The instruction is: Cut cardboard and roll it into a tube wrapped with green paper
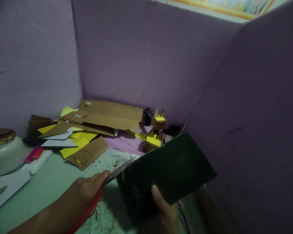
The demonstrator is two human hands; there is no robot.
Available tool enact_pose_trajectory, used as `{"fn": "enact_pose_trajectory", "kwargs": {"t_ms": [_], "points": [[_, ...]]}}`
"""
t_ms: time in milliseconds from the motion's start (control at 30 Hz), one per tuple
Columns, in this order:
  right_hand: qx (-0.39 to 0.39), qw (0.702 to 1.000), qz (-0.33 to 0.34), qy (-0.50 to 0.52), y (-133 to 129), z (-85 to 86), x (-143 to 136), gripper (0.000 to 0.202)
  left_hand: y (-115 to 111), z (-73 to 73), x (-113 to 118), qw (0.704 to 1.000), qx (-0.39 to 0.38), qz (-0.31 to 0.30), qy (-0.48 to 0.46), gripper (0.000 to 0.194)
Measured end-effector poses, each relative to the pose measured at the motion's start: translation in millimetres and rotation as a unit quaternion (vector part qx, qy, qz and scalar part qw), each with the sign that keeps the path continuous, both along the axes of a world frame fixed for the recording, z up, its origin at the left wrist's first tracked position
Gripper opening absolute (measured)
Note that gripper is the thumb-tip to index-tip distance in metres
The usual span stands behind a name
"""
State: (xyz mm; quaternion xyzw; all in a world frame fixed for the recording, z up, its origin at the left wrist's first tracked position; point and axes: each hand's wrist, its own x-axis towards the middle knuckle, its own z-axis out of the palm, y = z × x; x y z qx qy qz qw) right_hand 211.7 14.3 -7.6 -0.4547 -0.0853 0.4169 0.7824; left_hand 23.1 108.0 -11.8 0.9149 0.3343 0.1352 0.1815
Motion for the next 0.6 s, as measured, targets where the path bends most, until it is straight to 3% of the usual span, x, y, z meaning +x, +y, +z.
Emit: {"fn": "enact_pose_trajectory", "kwargs": {"t_ms": [133, 333, 433, 533, 600], "points": [[-0.003, 1.000, -0.002, 0.003, 1, -3.9, 1, 0.045, 0, 3.9, 1, 0.999, -0.011, -0.007, 0.044, 0.053], [-0.019, 1.000, -0.004, 0.013, 2, -1.4, 3, 0.046, -1, -5.1, 6, 0.995, -0.085, -0.020, -0.045, 0.033], [-0.044, 0.999, 0.016, 0.027, 2, 3.5, 4, 0.052, 6, -3.0, 7, 0.985, -0.089, 0.041, -0.140, 0.020], [-0.037, 0.998, 0.028, 0.030, 2, 5.5, 3, 0.053, 19, 7.4, 3, 0.962, -0.083, 0.138, -0.222, 0.025], [-0.032, 0.998, 0.038, 0.032, 0, 3.9, 1, 0.054, 26, 14.0, 0, 0.946, -0.138, 0.164, -0.243, 0.029]]}}
